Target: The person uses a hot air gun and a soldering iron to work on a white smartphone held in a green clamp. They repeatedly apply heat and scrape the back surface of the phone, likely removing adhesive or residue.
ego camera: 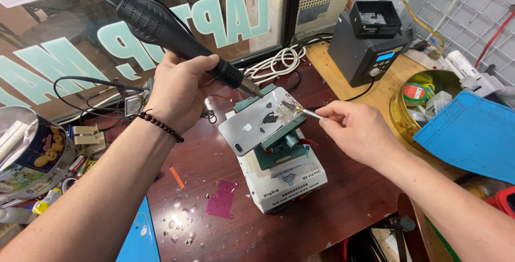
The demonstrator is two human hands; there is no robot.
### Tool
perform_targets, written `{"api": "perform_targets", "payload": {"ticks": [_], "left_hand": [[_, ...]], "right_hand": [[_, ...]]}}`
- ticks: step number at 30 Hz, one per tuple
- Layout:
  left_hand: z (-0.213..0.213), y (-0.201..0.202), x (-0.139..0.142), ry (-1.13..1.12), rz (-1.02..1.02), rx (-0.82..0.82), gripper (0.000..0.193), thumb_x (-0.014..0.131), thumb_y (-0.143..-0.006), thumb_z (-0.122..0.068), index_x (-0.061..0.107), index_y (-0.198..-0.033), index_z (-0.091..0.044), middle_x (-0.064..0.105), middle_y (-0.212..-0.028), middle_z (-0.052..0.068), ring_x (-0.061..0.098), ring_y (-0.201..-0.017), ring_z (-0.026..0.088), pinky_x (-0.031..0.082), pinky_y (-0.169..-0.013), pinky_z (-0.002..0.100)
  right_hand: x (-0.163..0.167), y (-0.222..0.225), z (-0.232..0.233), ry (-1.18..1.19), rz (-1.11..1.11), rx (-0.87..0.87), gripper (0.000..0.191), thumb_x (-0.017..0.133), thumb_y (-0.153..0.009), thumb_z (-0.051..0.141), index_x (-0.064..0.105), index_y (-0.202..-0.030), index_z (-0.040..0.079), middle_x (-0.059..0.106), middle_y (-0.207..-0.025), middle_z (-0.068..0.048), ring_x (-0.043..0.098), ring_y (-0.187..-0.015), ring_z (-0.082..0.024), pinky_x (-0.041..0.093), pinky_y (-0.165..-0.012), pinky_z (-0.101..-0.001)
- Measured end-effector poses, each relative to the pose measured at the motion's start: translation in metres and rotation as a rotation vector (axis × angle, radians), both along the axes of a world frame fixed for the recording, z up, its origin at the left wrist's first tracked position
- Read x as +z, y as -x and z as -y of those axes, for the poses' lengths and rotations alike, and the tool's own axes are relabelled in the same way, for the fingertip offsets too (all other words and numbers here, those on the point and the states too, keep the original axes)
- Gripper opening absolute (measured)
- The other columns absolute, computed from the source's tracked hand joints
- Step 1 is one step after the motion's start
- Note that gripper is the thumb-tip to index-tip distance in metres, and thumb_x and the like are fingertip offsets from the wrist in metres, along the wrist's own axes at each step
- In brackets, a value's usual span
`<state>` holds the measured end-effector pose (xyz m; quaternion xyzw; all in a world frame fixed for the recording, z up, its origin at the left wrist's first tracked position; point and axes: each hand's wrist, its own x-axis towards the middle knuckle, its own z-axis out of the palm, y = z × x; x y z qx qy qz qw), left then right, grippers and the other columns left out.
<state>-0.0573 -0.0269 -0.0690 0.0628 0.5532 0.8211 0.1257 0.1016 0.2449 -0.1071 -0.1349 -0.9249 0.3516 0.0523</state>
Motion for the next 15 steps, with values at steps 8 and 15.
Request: {"api": "perform_targets", "payload": {"ticks": [8, 15], "left_hand": [[-0.011, 0.004, 0.000, 0.084, 0.023, 0.022, 0.030, 0.067, -0.088, 0.000, 0.050, -0.113, -0.002, 0.065, -0.101, 0.011, 0.074, -0.087, 0.026, 0.070, -0.068, 0.043], [-0.017, -0.002, 0.012, 0.197, 0.013, 0.006, 0.030, 0.066, -0.091, -0.001, 0.047, -0.115, -0.001, 0.065, -0.102, 0.012, 0.077, -0.089, 0.026, 0.073, -0.074, 0.042]], "right_hand": [[-0.002, 0.009, 0.013, -0.061, -0.030, 0.060, 0.021, 0.073, -0.085, 0.018, 0.079, -0.103, 0.009, 0.077, -0.079, -0.007, 0.072, -0.069, -0.017, 0.056, -0.066, -0.0328], [0.006, 0.021, 0.026, -0.109, 0.028, 0.094, 0.019, 0.071, -0.085, 0.018, 0.078, -0.101, 0.009, 0.078, -0.084, -0.008, 0.075, -0.078, -0.022, 0.057, -0.072, -0.0357]]}}
